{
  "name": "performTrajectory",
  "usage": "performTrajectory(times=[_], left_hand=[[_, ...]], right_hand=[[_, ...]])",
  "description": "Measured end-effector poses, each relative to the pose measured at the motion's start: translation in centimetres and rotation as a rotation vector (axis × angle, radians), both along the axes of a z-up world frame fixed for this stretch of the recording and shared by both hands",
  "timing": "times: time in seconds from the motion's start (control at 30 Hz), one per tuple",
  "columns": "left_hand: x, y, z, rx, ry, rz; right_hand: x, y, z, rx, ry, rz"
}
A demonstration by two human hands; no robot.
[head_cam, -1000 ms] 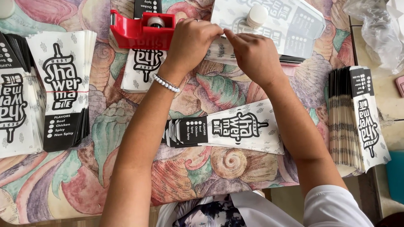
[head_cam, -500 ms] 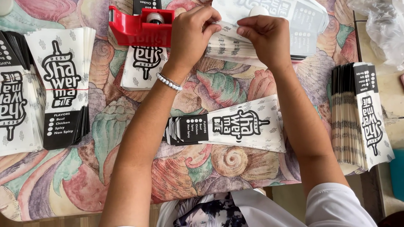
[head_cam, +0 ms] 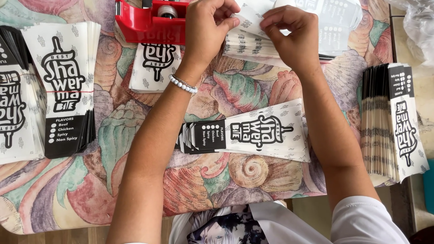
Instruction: The person organizes and stacks product labels on a table by hand, occasionally using a red tape dispenser.
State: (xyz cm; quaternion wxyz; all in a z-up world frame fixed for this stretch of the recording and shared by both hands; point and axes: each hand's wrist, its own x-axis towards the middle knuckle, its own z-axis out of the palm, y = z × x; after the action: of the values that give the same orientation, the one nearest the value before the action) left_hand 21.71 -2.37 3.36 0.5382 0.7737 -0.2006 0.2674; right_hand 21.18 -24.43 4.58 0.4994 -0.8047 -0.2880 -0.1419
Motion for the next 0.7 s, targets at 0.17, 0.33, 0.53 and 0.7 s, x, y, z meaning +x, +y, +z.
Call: performTrajectory(times=[0.17, 0.33, 0.53, 0.7], left_hand=[[0.2, -0.1, -0.4, -0.004, -0.036, 0.0], [0.1, -0.1, -0.4, -0.067, 0.021, -0.084], [0.6, 0.2, -1.0, -0.093, 0.046, -0.134], [0.8, 0.4, -1.5, -0.054, 0.026, -0.092]], right_hand=[[-0.8, 0.4, 1.1, -0.152, -0.113, 0.052], [-0.3, 0.6, 0.0, -0.196, -0.159, -0.02], [-0.2, 0.7, -0.6, -0.09, -0.06, -0.067], [-0.1, 0.7, -0.4, -0.021, -0.021, -0.051]])
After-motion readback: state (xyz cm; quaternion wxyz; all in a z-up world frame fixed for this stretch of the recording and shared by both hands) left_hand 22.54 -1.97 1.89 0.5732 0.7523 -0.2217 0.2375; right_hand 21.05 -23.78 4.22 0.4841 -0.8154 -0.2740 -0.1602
